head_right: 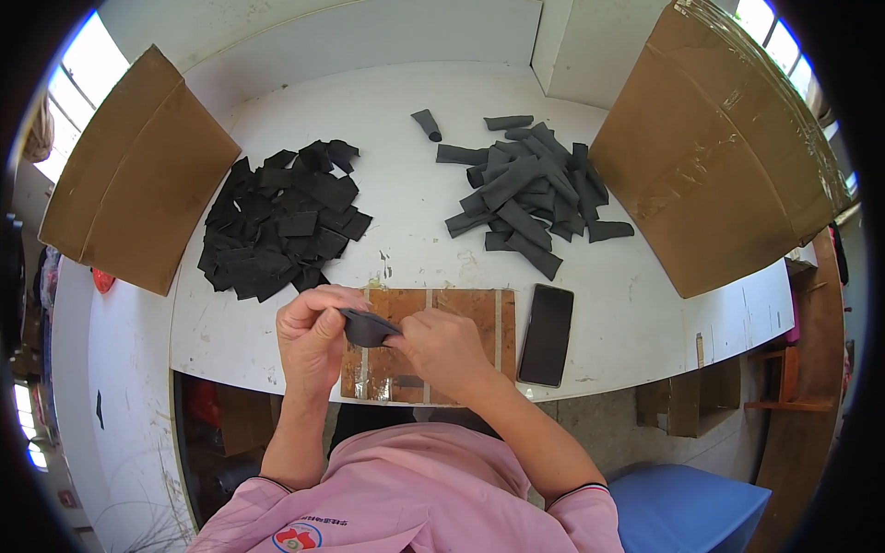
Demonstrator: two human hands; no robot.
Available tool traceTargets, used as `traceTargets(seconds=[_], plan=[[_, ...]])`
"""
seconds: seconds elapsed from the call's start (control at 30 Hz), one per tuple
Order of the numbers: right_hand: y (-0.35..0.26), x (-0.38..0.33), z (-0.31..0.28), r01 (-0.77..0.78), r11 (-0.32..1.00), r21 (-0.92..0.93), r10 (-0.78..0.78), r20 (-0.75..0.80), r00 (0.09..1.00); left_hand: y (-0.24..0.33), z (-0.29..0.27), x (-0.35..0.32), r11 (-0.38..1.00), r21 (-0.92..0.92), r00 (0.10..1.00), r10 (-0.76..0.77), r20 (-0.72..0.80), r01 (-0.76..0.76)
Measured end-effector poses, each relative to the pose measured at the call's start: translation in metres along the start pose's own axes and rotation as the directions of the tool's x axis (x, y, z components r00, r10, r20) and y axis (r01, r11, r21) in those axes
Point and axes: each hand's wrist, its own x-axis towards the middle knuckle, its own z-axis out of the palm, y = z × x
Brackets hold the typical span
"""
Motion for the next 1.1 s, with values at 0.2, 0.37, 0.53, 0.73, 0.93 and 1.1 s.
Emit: traceTargets(seconds=[0.2,0.37,0.53,0.73,0.93,1.1], plan=[[0.009,-0.007,0.02,0.0,0.999,-0.055,-0.005,-0.081,0.997,0.0,0.003,-0.001,0.995,0.086,0.999,-0.042,0.013,0.041],[0.002,-0.005,0.012,0.083,0.994,-0.065,-0.089,-0.108,0.99,-0.001,0.012,-0.006,0.994,0.105,0.993,0.028,-0.119,-0.015],[0.01,0.065,-0.049,-0.064,0.679,0.732,0.279,-0.176,0.944,-0.004,0.008,-0.033,0.988,0.154,0.928,0.081,-0.363,-0.026],[0.07,-0.03,-0.013,-0.328,0.927,0.179,0.374,-0.429,0.822,-0.003,0.021,-0.05,0.968,0.209,0.985,-0.158,0.074,0.139],[0.026,-0.188,0.045,-0.608,0.793,0.048,0.594,-0.281,0.754,-0.03,0.04,-0.052,0.893,0.319,0.846,-0.419,0.328,0.319],[0.011,-0.243,0.051,-0.875,0.478,-0.073,0.823,-0.31,0.476,-0.101,0.057,-0.042,0.83,0.487,0.693,-0.52,0.5,0.272]])
